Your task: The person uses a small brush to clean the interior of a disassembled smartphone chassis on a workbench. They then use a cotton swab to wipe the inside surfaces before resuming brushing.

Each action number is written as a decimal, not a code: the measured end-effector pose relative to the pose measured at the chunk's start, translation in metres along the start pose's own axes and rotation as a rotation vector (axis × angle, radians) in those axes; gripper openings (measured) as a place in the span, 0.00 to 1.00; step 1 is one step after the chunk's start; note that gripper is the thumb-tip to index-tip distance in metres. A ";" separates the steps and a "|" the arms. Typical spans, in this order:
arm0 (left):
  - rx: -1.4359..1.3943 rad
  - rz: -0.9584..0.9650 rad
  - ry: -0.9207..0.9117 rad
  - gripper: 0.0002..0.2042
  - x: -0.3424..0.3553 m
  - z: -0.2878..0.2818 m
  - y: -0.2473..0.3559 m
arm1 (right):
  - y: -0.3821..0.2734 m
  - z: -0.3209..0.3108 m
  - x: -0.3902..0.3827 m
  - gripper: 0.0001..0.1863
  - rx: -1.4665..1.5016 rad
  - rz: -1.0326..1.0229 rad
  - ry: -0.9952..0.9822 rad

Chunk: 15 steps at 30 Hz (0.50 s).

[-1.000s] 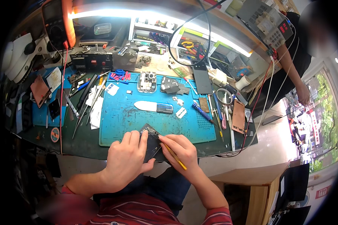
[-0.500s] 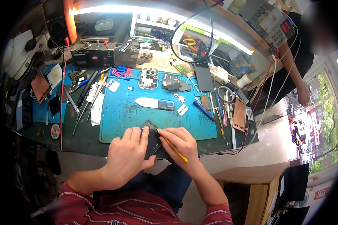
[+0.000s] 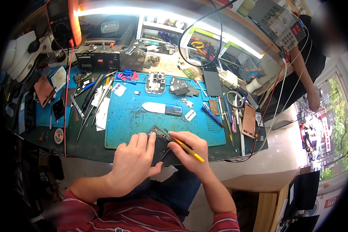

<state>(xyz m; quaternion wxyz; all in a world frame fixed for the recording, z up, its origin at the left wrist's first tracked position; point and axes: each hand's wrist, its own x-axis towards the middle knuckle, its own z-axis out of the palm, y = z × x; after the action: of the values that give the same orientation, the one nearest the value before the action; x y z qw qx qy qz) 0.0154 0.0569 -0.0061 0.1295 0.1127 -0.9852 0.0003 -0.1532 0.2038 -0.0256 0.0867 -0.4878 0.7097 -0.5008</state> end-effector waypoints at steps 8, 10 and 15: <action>0.018 0.002 -0.017 0.36 0.001 0.000 0.001 | -0.002 0.003 0.000 0.12 -0.013 0.036 -0.058; 0.021 0.002 -0.022 0.36 0.001 -0.001 0.001 | -0.002 0.004 0.000 0.12 -0.022 0.032 -0.056; 0.013 0.004 -0.017 0.36 0.000 -0.002 0.000 | -0.001 0.004 0.002 0.11 -0.020 0.050 -0.042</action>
<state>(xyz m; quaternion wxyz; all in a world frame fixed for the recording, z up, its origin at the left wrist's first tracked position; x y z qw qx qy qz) 0.0156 0.0565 -0.0045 0.1204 0.1116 -0.9864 0.0058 -0.1508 0.1999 -0.0264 0.1092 -0.4810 0.7247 -0.4812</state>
